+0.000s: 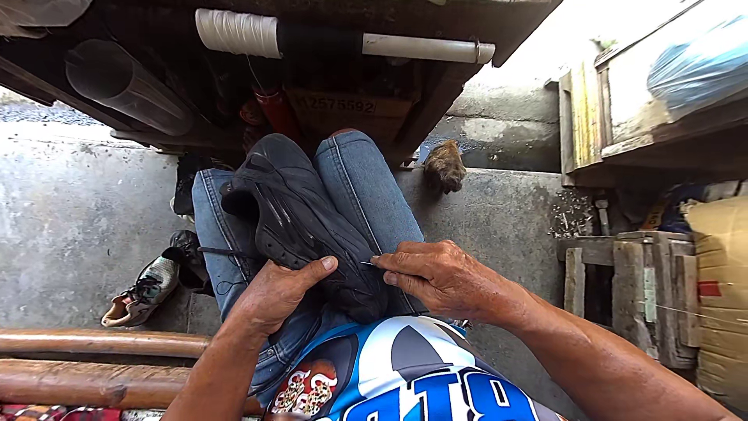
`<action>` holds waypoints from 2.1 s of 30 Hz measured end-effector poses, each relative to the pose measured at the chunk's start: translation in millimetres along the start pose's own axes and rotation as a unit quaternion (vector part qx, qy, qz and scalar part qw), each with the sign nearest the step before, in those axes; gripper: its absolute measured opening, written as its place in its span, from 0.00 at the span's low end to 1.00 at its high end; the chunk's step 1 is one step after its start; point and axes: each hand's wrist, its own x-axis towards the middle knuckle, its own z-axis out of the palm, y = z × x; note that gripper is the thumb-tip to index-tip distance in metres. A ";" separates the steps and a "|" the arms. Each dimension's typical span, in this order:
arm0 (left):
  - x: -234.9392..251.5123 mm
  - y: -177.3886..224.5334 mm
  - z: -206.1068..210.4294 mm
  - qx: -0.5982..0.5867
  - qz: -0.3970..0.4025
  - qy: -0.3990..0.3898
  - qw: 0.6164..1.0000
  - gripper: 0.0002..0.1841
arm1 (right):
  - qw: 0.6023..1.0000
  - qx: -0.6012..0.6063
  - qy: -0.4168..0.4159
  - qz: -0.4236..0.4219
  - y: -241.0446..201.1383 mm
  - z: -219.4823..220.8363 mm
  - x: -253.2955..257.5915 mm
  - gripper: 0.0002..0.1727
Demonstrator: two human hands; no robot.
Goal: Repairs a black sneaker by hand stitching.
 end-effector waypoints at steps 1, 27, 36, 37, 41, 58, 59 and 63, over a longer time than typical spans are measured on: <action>0.1 0.3 -0.1 0.000 -0.001 -0.002 1.000 0.12 | 1.000 -0.010 -0.008 0.005 -1.6 -2.6 1.5 0.19; -2.5 -5.3 -11.0 -0.070 -0.003 -0.131 0.989 0.16 | 0.960 -0.240 -0.140 -0.034 -28.3 -10.8 51.9 0.07; -5.4 -4.0 -14.8 -0.023 0.038 -0.125 0.991 0.14 | 0.973 -0.189 -0.122 -0.059 -26.1 -14.2 51.4 0.10; -7.8 -3.9 -15.4 -0.013 0.057 -0.121 0.991 0.15 | 0.974 -0.183 -0.118 -0.064 -26.6 -15.0 48.9 0.10; -18.2 3.1 -34.7 0.020 0.145 -0.050 0.988 0.22 | 0.978 -0.167 -0.113 -0.062 -24.8 -18.2 44.1 0.11; 4.0 -2.5 -29.2 0.374 0.158 -0.004 0.914 0.10 | 0.984 -0.151 -0.058 -0.071 -12.8 -9.1 34.1 0.13; 4.7 -1.8 -26.2 0.430 0.140 -0.024 0.892 0.11 | 0.984 -0.152 -0.053 -0.072 -12.1 -9.1 33.0 0.13; 3.7 4.7 -28.6 0.501 0.112 -0.088 0.853 0.12 | 0.985 -0.151 -0.049 -0.070 -12.1 -9.4 31.1 0.13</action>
